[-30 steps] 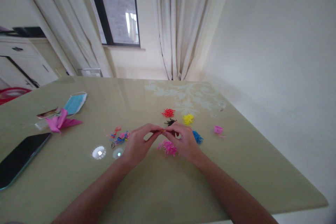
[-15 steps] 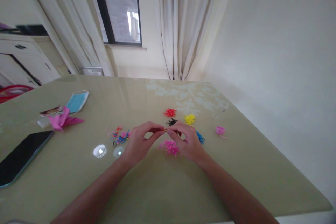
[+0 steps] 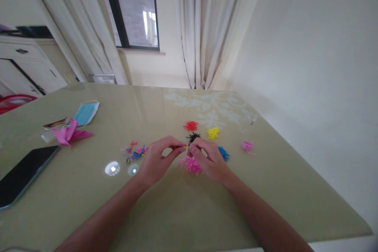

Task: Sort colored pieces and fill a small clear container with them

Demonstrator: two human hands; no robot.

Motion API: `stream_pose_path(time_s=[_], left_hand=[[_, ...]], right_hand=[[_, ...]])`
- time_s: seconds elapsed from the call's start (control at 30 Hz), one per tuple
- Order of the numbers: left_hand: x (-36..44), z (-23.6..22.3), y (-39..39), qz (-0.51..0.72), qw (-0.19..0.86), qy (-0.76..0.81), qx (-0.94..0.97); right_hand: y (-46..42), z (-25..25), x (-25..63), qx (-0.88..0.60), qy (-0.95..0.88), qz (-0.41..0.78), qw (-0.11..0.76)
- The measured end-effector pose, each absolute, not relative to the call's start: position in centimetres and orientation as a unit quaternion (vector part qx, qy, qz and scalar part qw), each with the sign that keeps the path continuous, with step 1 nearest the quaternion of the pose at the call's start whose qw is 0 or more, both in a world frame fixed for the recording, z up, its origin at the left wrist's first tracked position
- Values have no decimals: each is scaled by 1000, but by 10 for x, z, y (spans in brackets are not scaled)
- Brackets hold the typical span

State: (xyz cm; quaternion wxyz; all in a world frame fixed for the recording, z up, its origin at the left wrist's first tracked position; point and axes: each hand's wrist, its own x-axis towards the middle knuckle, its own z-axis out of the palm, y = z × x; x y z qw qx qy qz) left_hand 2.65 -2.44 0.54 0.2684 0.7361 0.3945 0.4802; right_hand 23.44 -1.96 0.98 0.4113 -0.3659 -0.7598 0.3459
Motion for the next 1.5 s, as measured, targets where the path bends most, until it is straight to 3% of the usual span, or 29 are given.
stream_pose_path(time_s=[0.27,0.57,0.7,0.87,1.03,1.23,1.5], left_hand=[[26,9,-26,475,338,394,711],[26,11,-28,467,346,388,715],[25,10,-27,453,291,387,749],[9,12,-16,369,145,442,805],[-20,20,-8,129,-28,668,732],[-39,16,-4,-34,10,733,679],[-37,10,0,-28,53,705,707]], right_hand=[[-16,6,234,-316,-692,494,421],[-17,6,233,-312,-688,500,423],[-13,3,233,-333,-696,485,412],[6,-1,245,-398,-719,407,399],[33,-3,279,-536,-718,177,406],[54,-16,308,-661,-691,18,291],[56,-22,307,-677,-700,-14,230]])
